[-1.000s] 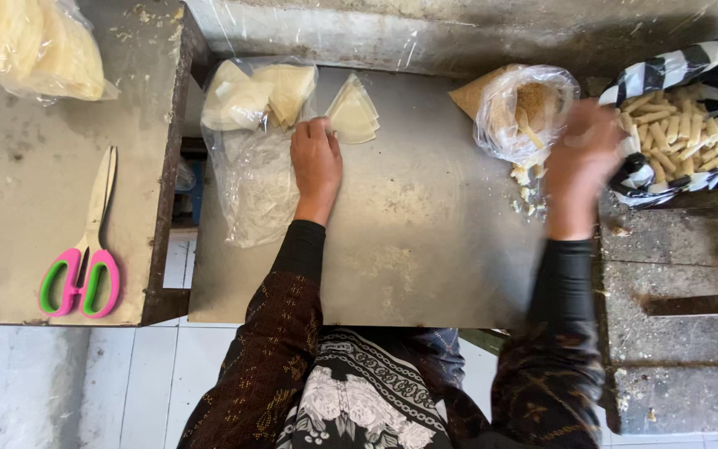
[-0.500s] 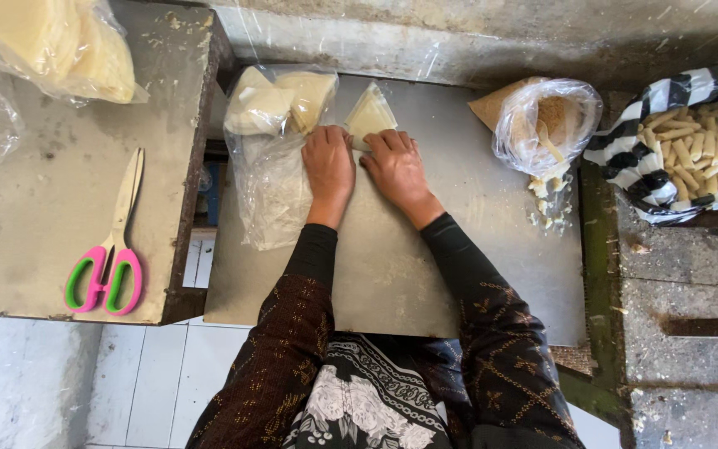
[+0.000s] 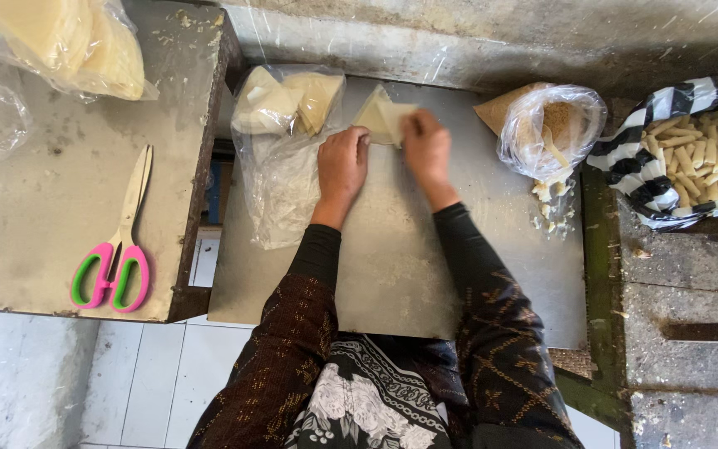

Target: The person portions a filling onto small pieces of dough using a wooden spoon and then rolls each piece into a cylindrical shape by hand.

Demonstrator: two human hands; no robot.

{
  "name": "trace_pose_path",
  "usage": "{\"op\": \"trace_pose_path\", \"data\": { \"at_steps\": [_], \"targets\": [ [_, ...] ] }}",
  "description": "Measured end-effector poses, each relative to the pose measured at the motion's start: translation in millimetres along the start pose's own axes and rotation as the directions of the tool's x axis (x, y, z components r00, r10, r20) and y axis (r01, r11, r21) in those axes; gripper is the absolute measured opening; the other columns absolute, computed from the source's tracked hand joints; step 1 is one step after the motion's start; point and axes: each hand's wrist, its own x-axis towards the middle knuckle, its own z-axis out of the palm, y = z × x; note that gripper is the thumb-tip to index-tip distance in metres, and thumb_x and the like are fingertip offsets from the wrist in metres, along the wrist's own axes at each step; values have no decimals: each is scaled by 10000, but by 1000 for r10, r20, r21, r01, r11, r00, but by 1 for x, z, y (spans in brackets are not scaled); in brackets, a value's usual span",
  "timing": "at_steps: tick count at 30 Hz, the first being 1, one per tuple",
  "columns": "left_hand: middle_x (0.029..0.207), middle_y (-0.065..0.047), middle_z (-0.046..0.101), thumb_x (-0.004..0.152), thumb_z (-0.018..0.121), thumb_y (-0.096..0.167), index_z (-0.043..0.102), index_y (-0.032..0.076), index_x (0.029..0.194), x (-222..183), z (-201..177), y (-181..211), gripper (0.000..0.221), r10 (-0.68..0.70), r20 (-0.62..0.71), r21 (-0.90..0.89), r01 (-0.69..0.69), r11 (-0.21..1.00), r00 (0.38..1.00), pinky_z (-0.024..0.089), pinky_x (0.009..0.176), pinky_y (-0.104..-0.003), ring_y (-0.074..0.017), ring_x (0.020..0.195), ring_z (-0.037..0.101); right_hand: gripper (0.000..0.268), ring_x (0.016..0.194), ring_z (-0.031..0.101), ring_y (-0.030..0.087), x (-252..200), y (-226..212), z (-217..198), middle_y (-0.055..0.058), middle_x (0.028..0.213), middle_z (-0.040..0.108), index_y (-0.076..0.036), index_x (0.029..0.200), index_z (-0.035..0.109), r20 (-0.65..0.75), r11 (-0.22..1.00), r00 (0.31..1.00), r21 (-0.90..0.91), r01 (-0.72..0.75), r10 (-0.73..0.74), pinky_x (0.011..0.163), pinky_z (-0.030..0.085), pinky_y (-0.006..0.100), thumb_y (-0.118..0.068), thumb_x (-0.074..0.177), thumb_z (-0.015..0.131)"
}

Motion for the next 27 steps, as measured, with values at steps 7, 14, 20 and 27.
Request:
{"op": "trace_pose_path", "data": {
  "at_steps": [7,14,20,27],
  "targets": [
    [965,-74,737,1007,633,114,646,68,1088,-7,15,21,94,-240,196,-304,291,907,951,599,724,-325,-213,837,731,102,761,664,244,15,-13,-85,171,913,693,37,1043,674,-199,969,958,-177,173,-208,675,529,365,-57,1006,687],
    [915,-115,716,1026,598,147,619,-16,1135,-12,14,33,197,-396,639,-572,752,327,659,641,664,-302,-162,766,727,206,777,614,262,-56,-57,-93,73,844,607,-74,1060,665,329,567,795,-567,597,-509,693,474,410,-27,860,646],
    [873,-115,729,983,638,204,636,-2,1107,-6,-5,42,240,-444,703,-370,819,439,556,641,617,-305,-177,703,746,242,834,633,239,-88,-72,-84,58,896,625,-66,1103,664,337,604,775,-489,629,-534,734,497,376,-81,862,661],
    [835,-106,739,919,757,196,634,-11,1083,-13,-14,30,292,-414,700,-369,791,488,582,605,607,-257,-139,694,739,193,784,646,225,-94,-65,-80,73,870,656,-29,1114,687,279,647,770,-423,634,-573,705,517,364,-126,948,704]
  ]
}}
